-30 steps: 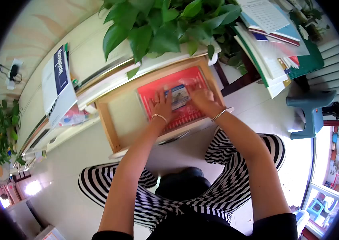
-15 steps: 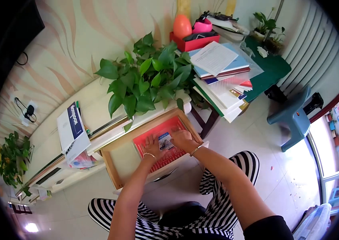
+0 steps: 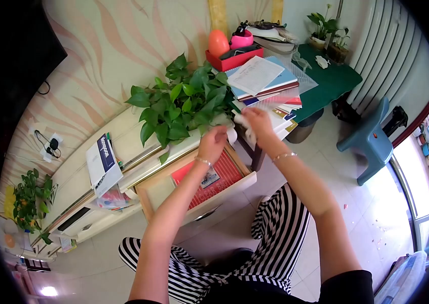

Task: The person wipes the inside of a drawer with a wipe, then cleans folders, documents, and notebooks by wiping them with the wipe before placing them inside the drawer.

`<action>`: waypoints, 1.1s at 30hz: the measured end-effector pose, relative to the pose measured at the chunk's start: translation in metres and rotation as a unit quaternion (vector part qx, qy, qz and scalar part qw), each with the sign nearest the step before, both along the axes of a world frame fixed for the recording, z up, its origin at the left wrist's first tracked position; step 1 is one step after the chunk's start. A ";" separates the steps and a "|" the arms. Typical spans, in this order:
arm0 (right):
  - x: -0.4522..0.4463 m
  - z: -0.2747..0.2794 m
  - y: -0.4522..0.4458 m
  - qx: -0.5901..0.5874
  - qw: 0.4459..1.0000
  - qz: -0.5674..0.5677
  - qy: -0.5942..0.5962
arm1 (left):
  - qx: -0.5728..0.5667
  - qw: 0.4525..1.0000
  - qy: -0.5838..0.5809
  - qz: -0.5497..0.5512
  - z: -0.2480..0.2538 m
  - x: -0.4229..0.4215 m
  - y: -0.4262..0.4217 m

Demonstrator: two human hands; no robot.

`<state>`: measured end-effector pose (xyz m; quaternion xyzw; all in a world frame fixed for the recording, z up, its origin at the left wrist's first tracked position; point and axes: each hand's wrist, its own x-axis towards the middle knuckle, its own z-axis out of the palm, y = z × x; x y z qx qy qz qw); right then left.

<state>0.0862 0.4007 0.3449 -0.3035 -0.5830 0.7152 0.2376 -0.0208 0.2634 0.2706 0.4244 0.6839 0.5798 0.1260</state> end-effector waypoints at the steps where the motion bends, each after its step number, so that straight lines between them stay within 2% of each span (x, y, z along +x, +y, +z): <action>1: -0.008 -0.001 0.014 -0.070 0.993 -0.043 0.082 | 0.000 1.000 -0.001 -0.001 0.007 0.000 0.016; 4: -0.016 0.005 0.056 -0.114 0.991 -0.044 0.060 | 0.052 0.997 -0.054 -0.016 0.024 -0.002 0.061; 6: -0.024 0.004 0.074 -0.183 0.982 -0.031 0.040 | 0.054 0.998 0.011 0.012 0.033 -0.005 0.082; 9: -0.034 0.000 0.091 -0.198 0.980 0.025 0.015 | 0.043 0.999 -0.005 -0.001 0.040 -0.009 0.096; 10: -0.036 0.000 0.094 -0.199 0.980 0.026 0.014 | 0.042 0.999 -0.005 -0.001 0.041 -0.007 0.097; 12: -0.044 -0.003 0.100 -0.160 0.987 0.027 -0.014 | 0.024 0.996 -0.081 -0.016 0.039 -0.007 0.095; 17: -0.051 -0.014 0.105 -0.089 0.995 -0.010 -0.045 | 0.022 0.994 -0.098 -0.039 0.034 -0.005 0.061; 19: -0.026 -0.004 0.081 -0.147 0.989 -0.021 0.004 | 0.060 0.955 -0.284 -0.062 0.042 0.003 0.037; 21: 0.013 0.001 0.042 -0.169 0.986 0.005 -0.006 | 0.086 0.896 -0.431 -0.069 0.045 0.013 0.011; 23: 0.057 -0.002 -0.008 -0.253 0.966 0.030 0.049 | 0.095 0.807 -0.573 -0.102 0.030 0.016 -0.011; 24: 0.077 -0.002 -0.037 -0.200 0.979 0.033 0.031 | 0.097 0.773 -0.615 -0.127 0.021 0.020 -0.022; 25: 0.094 -0.005 -0.065 -0.147 0.988 0.038 0.014 | 0.086 0.755 -0.628 -0.168 0.020 0.025 -0.035; 27: 0.118 -0.016 -0.106 -0.082 0.992 0.088 -0.045 | 0.141 0.705 -0.636 -0.280 0.008 0.033 -0.062; 28: 0.126 -0.036 -0.117 -0.039 0.990 0.127 -0.056 | 0.156 0.707 -0.663 -0.191 0.018 0.047 -0.070; 29: 0.131 -0.058 -0.123 0.007 0.984 0.163 -0.067 | 0.159 0.701 -0.674 -0.169 0.002 0.045 -0.078; 31: 0.133 -0.074 -0.140 0.024 0.971 0.218 -0.096 | 0.163 0.712 -0.659 -0.179 0.015 0.054 -0.105; 33: 0.130 -0.098 -0.148 0.068 0.963 0.243 -0.098 | 0.204 0.710 -0.661 -0.132 -0.003 0.048 -0.132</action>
